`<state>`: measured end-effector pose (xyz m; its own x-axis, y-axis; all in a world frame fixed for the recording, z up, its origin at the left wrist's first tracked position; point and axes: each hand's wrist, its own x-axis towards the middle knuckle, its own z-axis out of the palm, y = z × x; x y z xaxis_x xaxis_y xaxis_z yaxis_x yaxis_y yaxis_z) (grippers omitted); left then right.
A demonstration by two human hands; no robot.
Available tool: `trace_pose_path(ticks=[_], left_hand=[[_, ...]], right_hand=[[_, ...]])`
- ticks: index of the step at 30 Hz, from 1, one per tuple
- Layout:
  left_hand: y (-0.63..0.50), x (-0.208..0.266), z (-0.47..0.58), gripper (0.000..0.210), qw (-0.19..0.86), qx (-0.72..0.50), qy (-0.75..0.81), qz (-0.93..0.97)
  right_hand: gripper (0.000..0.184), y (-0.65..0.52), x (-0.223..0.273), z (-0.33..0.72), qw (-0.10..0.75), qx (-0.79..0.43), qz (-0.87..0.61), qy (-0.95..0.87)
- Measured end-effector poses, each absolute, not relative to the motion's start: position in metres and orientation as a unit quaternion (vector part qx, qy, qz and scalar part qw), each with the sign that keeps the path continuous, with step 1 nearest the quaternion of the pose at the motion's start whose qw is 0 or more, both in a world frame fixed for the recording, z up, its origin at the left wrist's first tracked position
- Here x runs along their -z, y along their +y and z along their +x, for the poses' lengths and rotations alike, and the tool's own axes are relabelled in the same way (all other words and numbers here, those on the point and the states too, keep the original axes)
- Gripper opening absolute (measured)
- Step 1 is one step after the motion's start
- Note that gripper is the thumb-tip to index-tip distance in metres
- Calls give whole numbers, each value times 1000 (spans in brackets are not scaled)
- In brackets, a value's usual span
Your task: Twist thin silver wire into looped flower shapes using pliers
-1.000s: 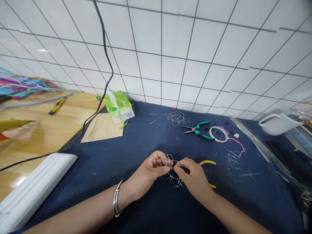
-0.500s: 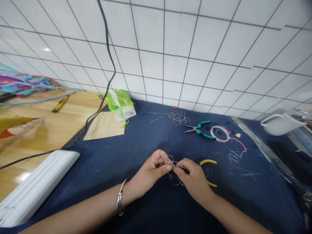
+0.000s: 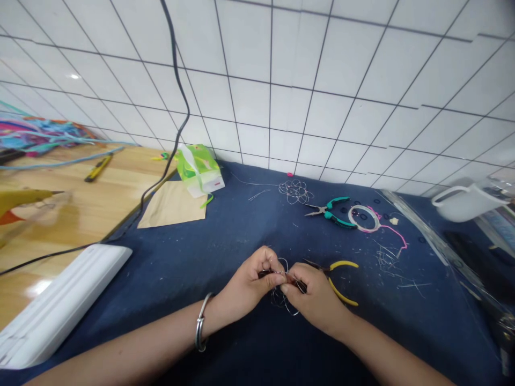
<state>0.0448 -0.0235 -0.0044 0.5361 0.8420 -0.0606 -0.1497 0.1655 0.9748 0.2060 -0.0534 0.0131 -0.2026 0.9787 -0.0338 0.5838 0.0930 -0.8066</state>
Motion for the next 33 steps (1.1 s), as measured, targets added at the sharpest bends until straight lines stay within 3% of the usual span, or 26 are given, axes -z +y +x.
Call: trace_pose_path(ticks=[17,33], left_hand=[[-14,1,35,7,634,-298,332,632],[-8,-2,33,8,680,-249,297,623]], right_hand=[[17,-55,-11,210,304,-404,-556,-660],[15,-55,-11,211,295,-411,-559,-657]])
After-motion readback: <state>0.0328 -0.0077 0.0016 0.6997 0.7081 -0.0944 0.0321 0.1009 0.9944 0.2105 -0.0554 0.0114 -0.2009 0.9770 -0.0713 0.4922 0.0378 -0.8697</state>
